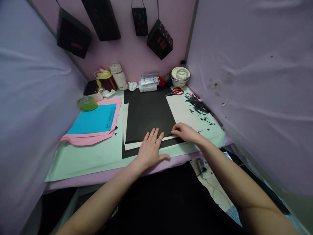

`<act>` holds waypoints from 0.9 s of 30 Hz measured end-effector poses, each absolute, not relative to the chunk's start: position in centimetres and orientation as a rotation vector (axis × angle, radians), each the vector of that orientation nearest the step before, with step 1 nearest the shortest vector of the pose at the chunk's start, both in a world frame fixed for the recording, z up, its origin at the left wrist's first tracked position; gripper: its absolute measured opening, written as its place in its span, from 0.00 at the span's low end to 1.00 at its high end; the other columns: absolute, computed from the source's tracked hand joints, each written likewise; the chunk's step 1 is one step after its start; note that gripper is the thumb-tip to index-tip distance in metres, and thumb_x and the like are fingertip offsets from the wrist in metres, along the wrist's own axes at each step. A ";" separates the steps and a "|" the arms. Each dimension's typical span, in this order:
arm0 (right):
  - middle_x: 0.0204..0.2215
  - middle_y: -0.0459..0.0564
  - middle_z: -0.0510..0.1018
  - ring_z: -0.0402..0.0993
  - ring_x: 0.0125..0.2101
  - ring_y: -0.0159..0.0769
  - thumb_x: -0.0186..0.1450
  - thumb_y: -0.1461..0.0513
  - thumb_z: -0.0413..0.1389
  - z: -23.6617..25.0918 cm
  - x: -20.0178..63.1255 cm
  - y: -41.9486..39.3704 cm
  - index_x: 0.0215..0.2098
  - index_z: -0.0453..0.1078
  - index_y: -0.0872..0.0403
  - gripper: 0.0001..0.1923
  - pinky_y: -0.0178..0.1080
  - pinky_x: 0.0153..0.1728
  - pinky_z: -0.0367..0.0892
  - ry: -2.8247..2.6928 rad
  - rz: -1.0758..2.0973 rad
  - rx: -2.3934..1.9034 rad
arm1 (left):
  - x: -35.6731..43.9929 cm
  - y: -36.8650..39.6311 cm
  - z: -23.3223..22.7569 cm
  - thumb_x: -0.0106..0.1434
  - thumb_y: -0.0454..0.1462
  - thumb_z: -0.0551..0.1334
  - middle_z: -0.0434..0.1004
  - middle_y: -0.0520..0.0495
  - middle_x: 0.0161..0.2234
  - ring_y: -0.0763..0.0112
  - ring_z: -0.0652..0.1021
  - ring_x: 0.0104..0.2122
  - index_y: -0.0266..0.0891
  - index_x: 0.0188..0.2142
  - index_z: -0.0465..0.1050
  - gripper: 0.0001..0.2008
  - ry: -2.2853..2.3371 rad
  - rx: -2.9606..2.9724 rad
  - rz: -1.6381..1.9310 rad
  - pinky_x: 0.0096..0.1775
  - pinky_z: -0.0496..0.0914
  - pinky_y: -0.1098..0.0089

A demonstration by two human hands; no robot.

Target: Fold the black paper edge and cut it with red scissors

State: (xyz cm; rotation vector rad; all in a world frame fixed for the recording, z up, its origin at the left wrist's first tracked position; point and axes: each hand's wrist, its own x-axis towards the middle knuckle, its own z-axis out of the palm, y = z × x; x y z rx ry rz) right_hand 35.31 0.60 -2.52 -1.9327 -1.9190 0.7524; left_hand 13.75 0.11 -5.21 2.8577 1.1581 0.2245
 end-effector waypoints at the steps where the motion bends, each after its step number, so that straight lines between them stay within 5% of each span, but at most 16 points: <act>1: 0.27 0.47 0.73 0.68 0.30 0.36 0.62 0.55 0.51 -2.5 35.9 0.5 0.30 0.69 0.54 0.11 0.37 0.32 0.60 -1.891 0.829 -1.864 | 13.9 0.1 -5.2 0.50 0.67 0.54 0.42 0.34 0.67 0.53 0.44 0.66 0.32 0.65 0.49 0.54 1.144 2.870 0.225 0.63 0.42 0.54; 6: 0.27 0.47 0.73 0.67 0.28 0.34 0.58 0.51 0.55 -3.0 37.0 0.1 0.28 0.71 0.54 0.14 0.36 0.30 0.59 -1.818 0.792 -1.823 | 14.5 0.3 -5.4 0.53 0.66 0.53 0.44 0.31 0.66 0.53 0.46 0.66 0.24 0.63 0.50 0.54 1.069 2.884 0.216 0.63 0.46 0.58; 15: 0.31 0.47 0.73 0.68 0.34 0.36 0.59 0.54 0.55 -3.2 35.8 0.5 0.23 0.66 0.53 0.13 0.36 0.31 0.53 -1.910 0.507 -2.121 | 14.6 0.1 -5.6 0.53 0.66 0.53 0.42 0.32 0.66 0.52 0.45 0.66 0.30 0.66 0.42 0.54 1.071 2.888 0.223 0.63 0.45 0.56; 27: 0.33 0.49 0.72 0.66 0.39 0.42 0.61 0.52 0.54 -3.4 35.6 0.3 0.26 0.67 0.52 0.14 0.39 0.33 0.52 -1.938 0.329 -2.241 | 15.4 -0.1 -5.0 0.55 0.66 0.51 0.44 0.31 0.66 0.53 0.46 0.66 0.25 0.63 0.50 0.52 1.089 2.917 0.209 0.63 0.42 0.57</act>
